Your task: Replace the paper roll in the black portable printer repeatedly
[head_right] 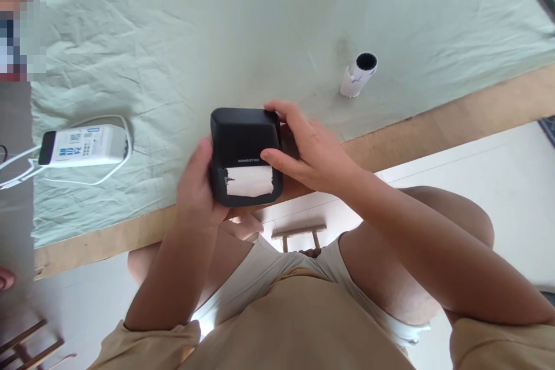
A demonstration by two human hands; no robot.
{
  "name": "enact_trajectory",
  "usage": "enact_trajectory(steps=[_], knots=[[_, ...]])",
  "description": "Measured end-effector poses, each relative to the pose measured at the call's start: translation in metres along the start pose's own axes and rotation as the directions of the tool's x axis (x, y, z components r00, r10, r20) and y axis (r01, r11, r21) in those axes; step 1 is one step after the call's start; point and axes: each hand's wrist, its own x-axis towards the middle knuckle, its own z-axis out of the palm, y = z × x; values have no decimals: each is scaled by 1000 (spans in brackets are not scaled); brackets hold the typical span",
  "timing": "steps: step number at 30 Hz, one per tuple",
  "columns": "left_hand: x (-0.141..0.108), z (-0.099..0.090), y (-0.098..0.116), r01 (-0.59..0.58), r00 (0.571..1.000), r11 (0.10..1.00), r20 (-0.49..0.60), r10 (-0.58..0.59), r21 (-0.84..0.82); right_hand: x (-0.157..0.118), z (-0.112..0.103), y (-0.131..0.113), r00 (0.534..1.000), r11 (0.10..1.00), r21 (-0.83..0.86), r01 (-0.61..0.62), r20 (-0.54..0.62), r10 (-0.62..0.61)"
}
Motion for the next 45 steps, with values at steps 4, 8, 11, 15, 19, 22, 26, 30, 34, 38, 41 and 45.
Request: enact_trajectory(steps=[4,8,11,15,19,22,26,30,34,38,41,45], knots=[[5,4,-3,-31,993,996,-117,22,-79,-3,0,6,993,996,26,80,-93,-77],[6,4,-4,-57,990,994,-133,44,-91,-8,5,17,968,985,76,154,-210,-135],[4,3,-3,-89,989,994,-120,81,-58,-11,8,20,976,982,124,143,-183,-119],[1,0,-2,-46,989,999,-143,44,-11,-12,6,9,966,984,77,160,-217,-140],[1,-1,-1,14,990,1000,-137,-16,-19,-11,4,-13,904,971,81,226,-389,-178],[3,0,-2,-42,989,997,-143,33,-61,-5,4,-26,838,969,158,188,-540,-75],[4,2,-3,-45,985,995,-172,28,-92,7,1,-33,875,992,-25,121,-470,-118],[0,4,0,12,985,1000,-174,-15,-23,19,-6,-33,952,897,-410,163,-172,-252],[-3,5,5,63,996,997,-72,-60,45,30,-15,-31,984,918,-362,164,131,-125],[-1,2,2,39,997,998,-71,-36,43,33,-30,-39,983,988,-101,114,158,-97],[2,-2,-4,-35,996,999,-84,34,-13,27,-40,-37,998,974,218,64,-17,-61],[4,-7,-7,0,999,1000,-49,0,1,16,-38,-5,945,876,479,46,-305,117]])
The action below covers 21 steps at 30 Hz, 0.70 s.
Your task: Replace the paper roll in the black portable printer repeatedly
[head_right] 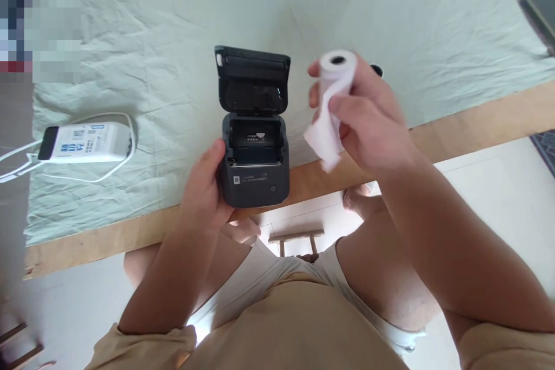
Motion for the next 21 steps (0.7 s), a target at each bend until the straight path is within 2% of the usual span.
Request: enact_trajectory(steps=[2,4,6,8,10,12,18,21], knots=[[0,0,2,21,1000,1000,3,-21,22,-3,-5,18,995,991,-132,2,-95,-14],[-1,2,3,19,1000,1000,12,-19,25,-6,-7,29,991,938,-343,52,-101,-92],[-1,4,4,-1,999,1000,33,0,15,-7,-7,31,977,835,-523,170,-18,-210],[0,5,5,-11,999,1000,47,11,3,-7,-8,29,954,734,-623,271,71,-292],[0,5,4,-2,999,1000,49,2,0,-7,-9,29,949,699,-653,291,107,-295],[-1,4,4,6,999,1000,45,-6,-1,-6,-12,32,958,705,-657,268,107,-264],[-4,4,4,10,1000,1000,23,-10,4,-4,-10,53,965,684,-689,240,94,-245],[-4,6,4,11,999,1000,45,-12,14,-8,-9,43,956,674,-684,278,130,-263]])
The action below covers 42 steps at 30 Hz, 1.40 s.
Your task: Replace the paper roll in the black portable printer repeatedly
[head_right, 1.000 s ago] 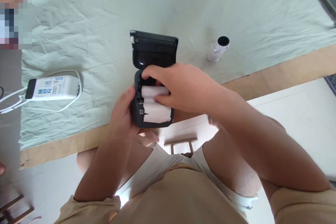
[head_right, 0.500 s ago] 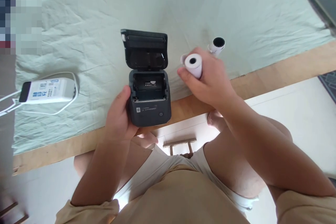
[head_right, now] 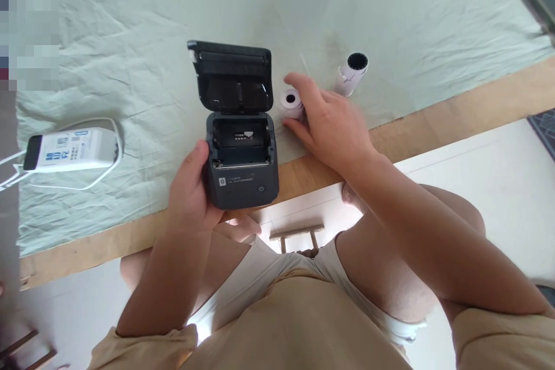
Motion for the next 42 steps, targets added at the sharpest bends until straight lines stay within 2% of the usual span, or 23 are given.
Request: enact_trajectory(steps=[2,4,5,8,10,12,17,21,24,26,29,32,33,34,36,39,42], knots=[[1,0,0,8,1000,1000,8,-7,-4,-1,-16,-8,997,999,-32,32,-68,-34],[1,0,1,14,1000,1000,3,-14,-5,0,-35,-10,973,990,-137,28,-225,-59],[1,0,1,19,1000,1000,3,-19,-1,2,-43,-8,954,983,-183,-11,-296,-45],[2,0,2,27,1000,1000,12,-27,4,9,-50,11,972,967,-197,-162,-204,121],[2,0,3,17,1000,1000,16,-17,-8,13,-45,26,965,945,-208,-251,-134,226],[3,-1,2,10,1000,1000,23,-10,-12,14,-40,35,958,935,-214,-284,-111,265],[2,-3,0,-12,1000,1000,28,12,-16,0,-38,35,975,973,-114,-199,-125,185],[0,-2,1,15,1000,1000,25,-16,16,-4,-36,44,993,978,-185,-93,-86,78],[0,-1,3,22,1000,999,8,-22,33,-1,-37,45,989,975,-198,-101,-125,77],[1,-2,3,18,1000,999,12,-19,30,0,-43,33,976,980,-145,-137,-190,109],[0,-3,3,26,999,999,42,-27,38,-2,-47,-5,950,991,-55,-121,-294,99],[-2,-3,3,10,999,999,36,-11,33,-3,-34,-48,967,994,16,113,-231,-106],[-2,-3,4,-5,1000,1000,24,4,27,-1,-27,-59,969,979,16,204,-149,-199],[-3,-2,4,-18,1000,1000,15,18,23,0,-19,-67,941,952,10,305,-158,-300],[-4,0,5,-25,1000,999,4,25,26,5,-6,-74,929,937,-46,346,-120,-349],[-5,0,5,1,1000,999,-1,-1,42,10,3,-71,970,968,-76,241,-14,-242],[-5,-3,3,-11,1000,998,-21,12,55,9,4,-66,971,971,-34,238,37,-236]])
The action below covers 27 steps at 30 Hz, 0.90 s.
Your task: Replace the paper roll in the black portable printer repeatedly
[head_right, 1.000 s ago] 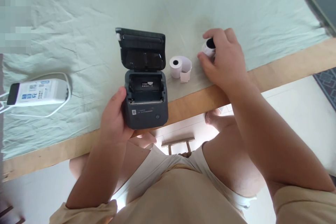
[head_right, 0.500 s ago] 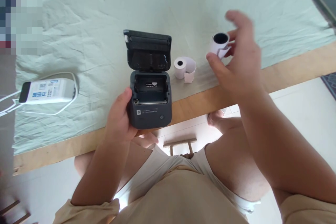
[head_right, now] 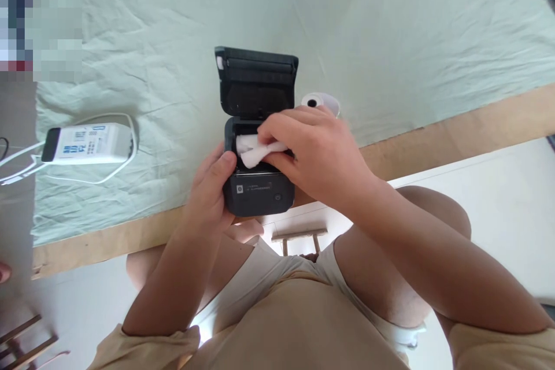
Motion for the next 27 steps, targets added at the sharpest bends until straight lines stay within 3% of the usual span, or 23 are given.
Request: enact_trajectory(steps=[6,10,13,16,20,25,27], knots=[[1,-1,-1,-10,1000,1000,18,10,-5,-6,-6,-6,985,989,-35,147,-92,-149],[1,-1,3,24,997,1000,67,-24,5,-15,-7,-10,957,958,12,288,-31,-287],[0,-1,7,54,991,998,119,-56,22,-22,-5,-9,958,957,66,283,14,-285],[-1,1,10,78,991,996,107,-81,38,-25,-6,-8,969,962,143,233,-116,-218],[-4,4,11,66,997,994,25,-68,88,-17,-13,-4,946,994,101,36,-323,-1],[-5,5,9,39,999,991,7,-40,125,-7,-16,0,965,985,130,-111,-223,138],[-5,5,9,32,999,991,13,-34,132,-8,-16,-3,955,978,166,-123,-250,162]])
